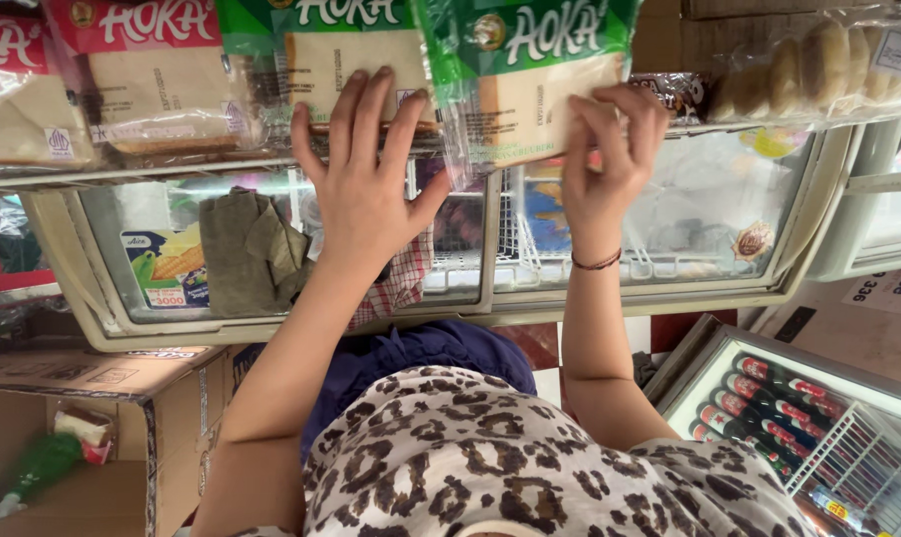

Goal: The person picks up several packaged sandwiches from a box one by one, wipes each package with a cloth, scans the barcode using a handheld scanner, and places the cleaned items onto a shelf above a cooler.

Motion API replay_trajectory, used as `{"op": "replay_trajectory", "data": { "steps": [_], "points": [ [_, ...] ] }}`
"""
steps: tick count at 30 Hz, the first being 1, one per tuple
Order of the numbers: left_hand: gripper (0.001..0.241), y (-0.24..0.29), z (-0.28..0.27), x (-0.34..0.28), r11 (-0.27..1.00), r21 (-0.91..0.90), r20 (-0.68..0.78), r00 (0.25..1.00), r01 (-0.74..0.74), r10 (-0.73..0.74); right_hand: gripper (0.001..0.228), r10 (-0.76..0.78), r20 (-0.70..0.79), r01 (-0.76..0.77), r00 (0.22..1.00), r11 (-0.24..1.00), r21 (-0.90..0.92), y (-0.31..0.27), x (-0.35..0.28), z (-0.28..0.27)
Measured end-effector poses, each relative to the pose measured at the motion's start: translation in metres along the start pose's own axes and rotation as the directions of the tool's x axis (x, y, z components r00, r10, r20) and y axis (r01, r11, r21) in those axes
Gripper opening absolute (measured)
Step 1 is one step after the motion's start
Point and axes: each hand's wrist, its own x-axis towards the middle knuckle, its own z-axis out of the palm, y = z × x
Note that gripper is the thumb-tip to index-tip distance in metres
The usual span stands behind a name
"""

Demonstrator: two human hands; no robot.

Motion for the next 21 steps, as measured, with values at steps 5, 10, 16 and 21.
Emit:
{"op": "replay_trajectory", "data": {
  "steps": [5, 10, 16, 21],
  "points": [
    [0.067, 0.002, 0.0, 0.0, 1.0, 0.001, 0.024, 0.999, 0.022, -0.022, 0.057, -0.189, 0.124, 0.189, 0.974, 0.982, 0.012, -0.014, 0.0, -0.018],
    [0.06, -0.001, 0.007, -0.001, 0.999, 0.034, -0.022, 1.0, 0.005, -0.005, 0.07, -0.12, 0.141, 0.139, 0.983, 0.981, -0.134, -0.015, -0.002, -0.015],
    [0.045, -0.005, 0.011, -0.005, 0.999, 0.048, -0.064, 0.998, 0.004, -0.001, 0.067, -0.069, 0.093, 0.087, 0.993, 0.975, -0.203, -0.021, 0.001, -0.009],
    [0.042, -0.007, 0.016, -0.007, 0.999, 0.034, -0.059, 0.998, -0.001, 0.003, 0.061, -0.125, 0.177, 0.145, 0.976, 0.984, -0.105, -0.014, 0.013, -0.011]
  ]
}}
